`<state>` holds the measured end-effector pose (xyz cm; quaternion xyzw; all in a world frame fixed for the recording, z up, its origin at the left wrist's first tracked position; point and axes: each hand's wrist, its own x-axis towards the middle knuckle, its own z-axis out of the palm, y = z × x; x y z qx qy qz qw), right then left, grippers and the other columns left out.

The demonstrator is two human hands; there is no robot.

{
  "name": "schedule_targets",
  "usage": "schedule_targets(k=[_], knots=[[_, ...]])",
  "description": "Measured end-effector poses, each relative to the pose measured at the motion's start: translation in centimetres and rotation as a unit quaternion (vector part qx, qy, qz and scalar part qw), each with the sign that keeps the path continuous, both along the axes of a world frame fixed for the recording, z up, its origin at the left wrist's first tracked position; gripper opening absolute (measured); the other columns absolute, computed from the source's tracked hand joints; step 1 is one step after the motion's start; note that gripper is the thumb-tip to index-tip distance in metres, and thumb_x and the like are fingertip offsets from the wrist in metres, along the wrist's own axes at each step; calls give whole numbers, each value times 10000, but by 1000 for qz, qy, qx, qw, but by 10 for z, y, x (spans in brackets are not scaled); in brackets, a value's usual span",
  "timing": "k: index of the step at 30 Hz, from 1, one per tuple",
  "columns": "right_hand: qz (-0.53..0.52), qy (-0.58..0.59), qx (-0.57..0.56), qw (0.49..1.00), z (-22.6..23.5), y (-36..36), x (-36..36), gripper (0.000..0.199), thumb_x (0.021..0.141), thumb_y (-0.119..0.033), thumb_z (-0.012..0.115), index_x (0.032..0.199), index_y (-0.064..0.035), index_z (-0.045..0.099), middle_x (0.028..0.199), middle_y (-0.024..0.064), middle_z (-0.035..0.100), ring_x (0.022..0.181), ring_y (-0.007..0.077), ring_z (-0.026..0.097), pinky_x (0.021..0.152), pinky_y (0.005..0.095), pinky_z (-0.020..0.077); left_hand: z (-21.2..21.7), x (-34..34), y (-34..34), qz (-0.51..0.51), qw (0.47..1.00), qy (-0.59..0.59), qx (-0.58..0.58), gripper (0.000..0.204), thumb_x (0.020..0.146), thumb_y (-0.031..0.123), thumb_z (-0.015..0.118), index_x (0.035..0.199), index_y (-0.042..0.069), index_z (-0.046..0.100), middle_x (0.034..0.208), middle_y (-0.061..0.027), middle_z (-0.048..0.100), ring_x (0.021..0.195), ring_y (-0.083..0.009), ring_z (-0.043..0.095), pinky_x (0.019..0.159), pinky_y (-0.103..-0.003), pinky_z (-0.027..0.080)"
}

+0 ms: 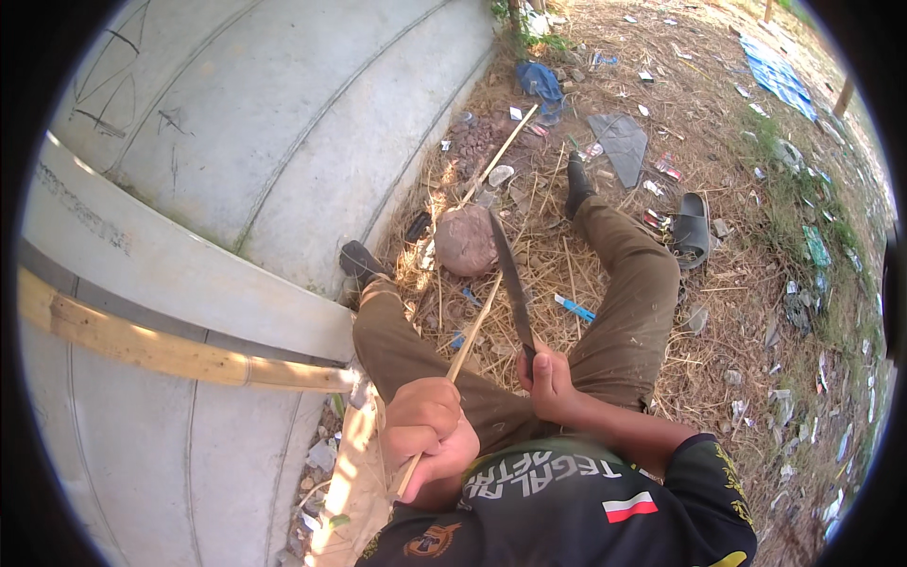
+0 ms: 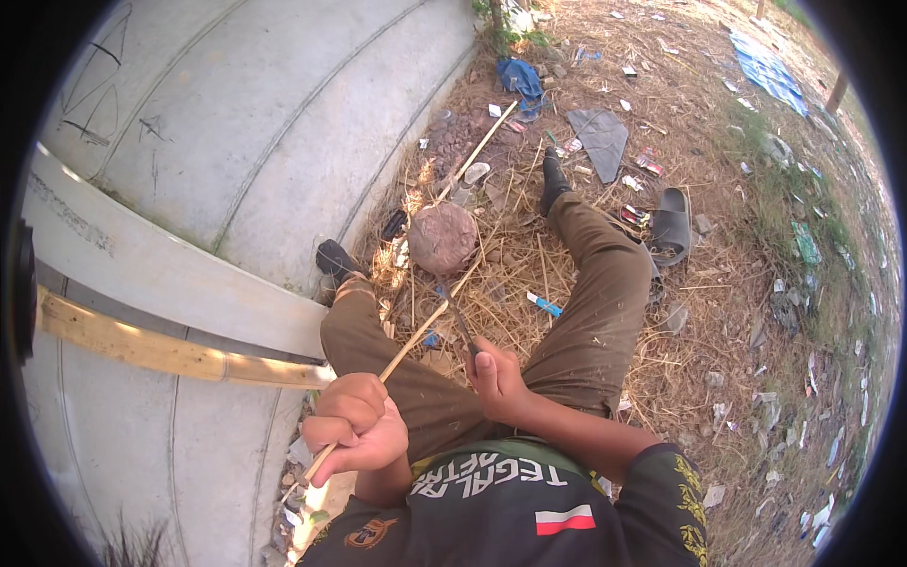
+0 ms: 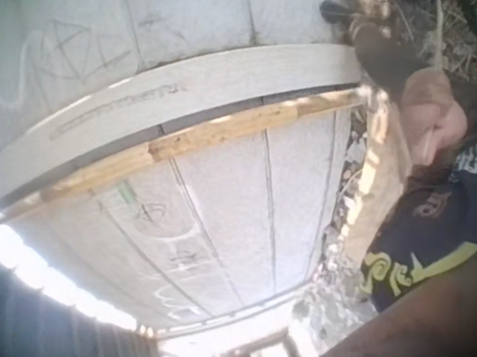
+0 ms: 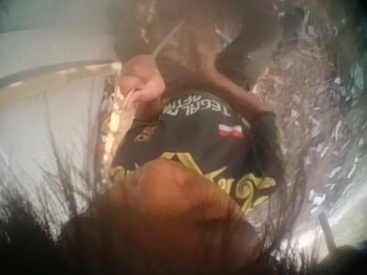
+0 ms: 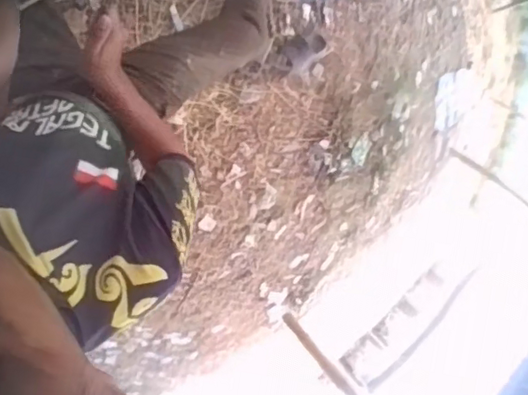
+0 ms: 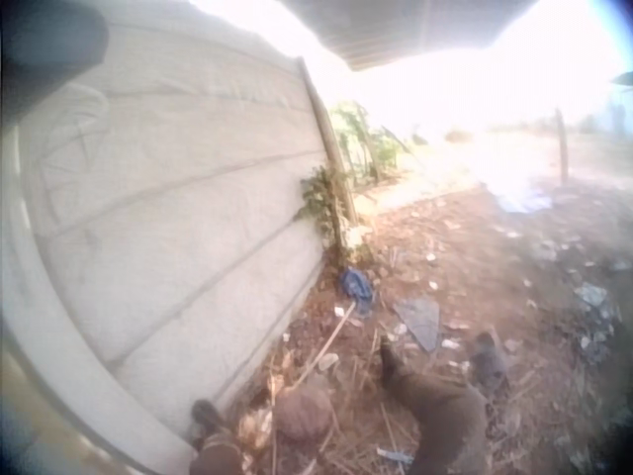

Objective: The person sits on the ground and uses a utility knife to shave thin strips from a wooden stick. They hold the stick with their left hand and scrape the blade along its length to remove the outer layer. The person occasionally switches to a larger knife to split or shape the wood further.

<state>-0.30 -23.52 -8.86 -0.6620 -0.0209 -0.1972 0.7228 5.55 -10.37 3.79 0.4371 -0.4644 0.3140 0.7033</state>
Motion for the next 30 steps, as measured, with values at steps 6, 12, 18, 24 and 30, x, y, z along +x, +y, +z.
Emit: schedule_targets(k=[6, 12, 18, 24, 30], knots=[[101, 360, 65, 925, 3, -19, 31, 641, 1073, -562, 451, 689, -49, 471, 586, -6, 486, 520, 121, 465, 512, 319, 378, 11, 13, -16, -33, 999, -10, 39, 643, 1021, 696, 323, 757, 110, 338, 492, 20, 294, 389, -90, 198, 353, -275, 167], [-46, 45, -1, 998, 69, -12, 28, 461, 1103, -430, 450, 889, -27, 517, 653, 9, 531, 546, 117, 479, 525, 337, 385, 33, 42, -17, 20, 996, 83, 10, 621, 1036, 668, 327, 778, 103, 327, 509, 27, 271, 418, -78, 184, 380, -265, 146], [-35, 181, -41, 982, -9, 15, 39, 496, 1103, -465, 424, 869, -47, 547, 631, 4, 491, 523, 104, 487, 504, 279, 405, 55, 57, -40, 39, 988, 139, 52, 622, 1021, 707, 339, 763, 146, 269, 514, 47, 197, 452, -61, 106, 422, -267, 111], [21, 258, 110, 960, 30, -26, 58, 492, 1099, -444, 471, 848, -35, 577, 606, -18, 478, 482, 78, 465, 464, 274, 383, 81, 89, -50, 22, 979, 198, 48, 661, 987, 741, 404, 727, 154, 248, 531, 57, 194, 467, -59, 120, 438, -274, 110], [-214, -18, 78, 974, 91, -33, 69, 385, 1120, -340, 439, 952, -20, 569, 660, 1, 517, 588, 48, 511, 513, 234, 375, 90, 119, -62, -3, 979, 197, 50, 667, 988, 738, 417, 711, 151, 261, 538, 59, 203, 477, -61, 134, 450, -277, 117]])
